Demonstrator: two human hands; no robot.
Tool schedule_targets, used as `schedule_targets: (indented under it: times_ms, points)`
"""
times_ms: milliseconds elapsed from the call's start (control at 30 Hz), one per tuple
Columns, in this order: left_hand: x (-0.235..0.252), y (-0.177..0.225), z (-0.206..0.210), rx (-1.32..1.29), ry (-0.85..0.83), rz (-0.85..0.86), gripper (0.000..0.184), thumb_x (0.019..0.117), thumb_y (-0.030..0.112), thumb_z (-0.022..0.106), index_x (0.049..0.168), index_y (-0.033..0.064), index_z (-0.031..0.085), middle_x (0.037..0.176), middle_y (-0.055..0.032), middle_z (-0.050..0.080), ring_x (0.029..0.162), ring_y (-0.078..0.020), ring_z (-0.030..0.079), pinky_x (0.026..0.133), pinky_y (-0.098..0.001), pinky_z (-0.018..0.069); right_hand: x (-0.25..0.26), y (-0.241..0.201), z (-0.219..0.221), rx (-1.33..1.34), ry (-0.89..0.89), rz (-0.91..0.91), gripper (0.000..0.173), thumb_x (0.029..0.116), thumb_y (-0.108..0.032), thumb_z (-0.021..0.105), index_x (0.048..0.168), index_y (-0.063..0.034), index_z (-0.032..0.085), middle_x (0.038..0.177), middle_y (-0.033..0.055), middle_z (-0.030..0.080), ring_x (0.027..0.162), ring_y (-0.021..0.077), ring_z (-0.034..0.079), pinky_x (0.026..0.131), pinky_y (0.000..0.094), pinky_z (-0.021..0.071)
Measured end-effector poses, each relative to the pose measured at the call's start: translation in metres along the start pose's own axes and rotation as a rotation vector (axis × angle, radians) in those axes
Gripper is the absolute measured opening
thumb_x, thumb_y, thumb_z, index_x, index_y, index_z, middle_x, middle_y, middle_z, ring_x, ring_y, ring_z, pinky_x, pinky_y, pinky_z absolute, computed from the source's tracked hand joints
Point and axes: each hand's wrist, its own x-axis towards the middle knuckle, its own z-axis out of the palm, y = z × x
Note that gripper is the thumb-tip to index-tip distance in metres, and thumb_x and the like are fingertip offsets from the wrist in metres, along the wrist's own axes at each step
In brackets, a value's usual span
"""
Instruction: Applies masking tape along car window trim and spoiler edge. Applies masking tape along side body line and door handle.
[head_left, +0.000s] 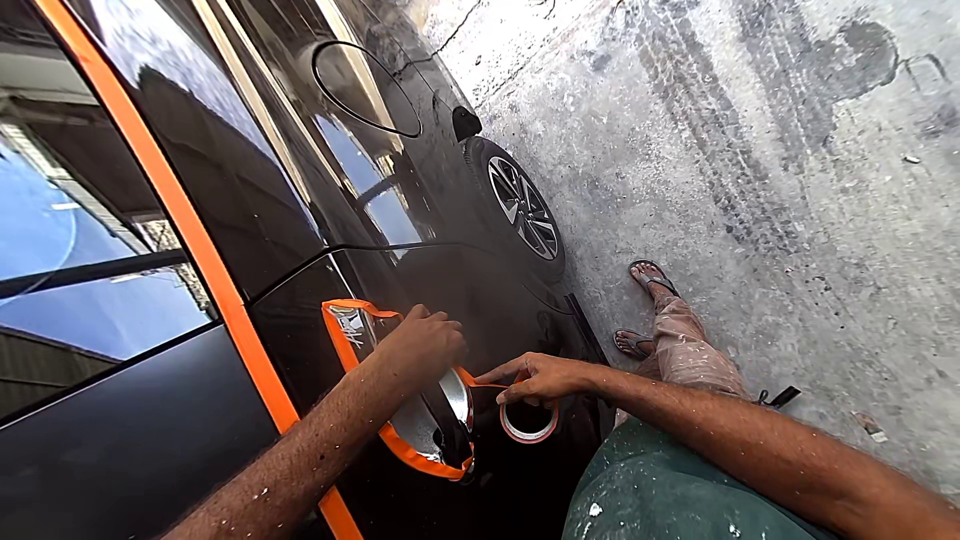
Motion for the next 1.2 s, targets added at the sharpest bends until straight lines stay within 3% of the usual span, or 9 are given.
schedule_targets:
  times_ms: [400, 767, 933, 1067, 1200]
  points:
    - [0.001, 0.014, 0.008, -0.029, -0.010, 0.069, 0.033, 0.0945, 0.006, 0.059, 0.103, 0.0317, 0.078, 0.109, 0.0055, 0.070, 0.109, -0.0171, 0.061, 0.093, -0.0434, 0.0429, 0.004, 0.005, 0.012, 0.132, -0.003, -0.026, 0.045, 0.1064, -0.025, 0.057, 0.151, -0.0254, 0.053, 0.064, -0.0004, 0.049, 0.045, 0.0045, 0.039, 0.043, 0.0204, 0.0340]
    - [-0.009, 0.029, 0.013, 0.007, 0.026, 0.056, 0.031, 0.0983, 0.008, 0.056, 0.106, 0.0294, 0.078, 0.112, 0.0042, 0.070, 0.111, -0.0183, 0.061, 0.095, -0.0438, 0.0429, -0.006, 0.004, 0.026, 0.162, 0.049, -0.025, 0.051, 0.1055, -0.025, 0.058, 0.155, -0.0256, 0.047, 0.067, 0.0021, 0.051, 0.048, 0.0076, 0.044, 0.047, 0.0245, 0.0432]
    - [-0.010, 0.030, 0.011, 0.005, 0.003, 0.048, 0.033, 0.0993, 0.009, 0.055, 0.109, 0.0306, 0.077, 0.115, 0.0043, 0.070, 0.114, -0.0182, 0.060, 0.097, -0.0437, 0.0425, -0.039, 0.010, 0.027, -0.072, 0.179, -0.010, 0.048, 0.1046, -0.029, 0.059, 0.152, -0.0274, 0.052, 0.090, 0.0102, 0.066, 0.056, 0.0120, 0.054, 0.053, 0.0299, 0.0484]
    - [-0.008, 0.031, 0.010, 0.022, -0.002, 0.049, 0.031, 0.0979, 0.009, 0.057, 0.106, 0.0305, 0.077, 0.113, 0.0043, 0.070, 0.113, -0.0180, 0.061, 0.097, -0.0433, 0.0428, -0.059, 0.015, 0.034, -0.173, 0.208, -0.022, 0.047, 0.1050, -0.029, 0.057, 0.152, -0.0292, 0.053, 0.115, 0.0111, 0.070, 0.068, 0.0155, 0.062, 0.060, 0.0354, 0.0537]
    - [-0.005, 0.033, 0.010, 0.044, -0.007, 0.053, 0.029, 0.0984, 0.010, 0.057, 0.105, 0.0284, 0.077, 0.112, 0.0036, 0.070, 0.112, -0.0185, 0.061, 0.096, -0.0430, 0.0434, -0.054, 0.017, 0.040, -0.246, 0.163, -0.012, 0.048, 0.1040, -0.029, 0.058, 0.152, -0.0301, 0.052, 0.114, 0.0133, 0.071, 0.074, 0.0206, 0.065, 0.064, 0.0414, 0.0546]
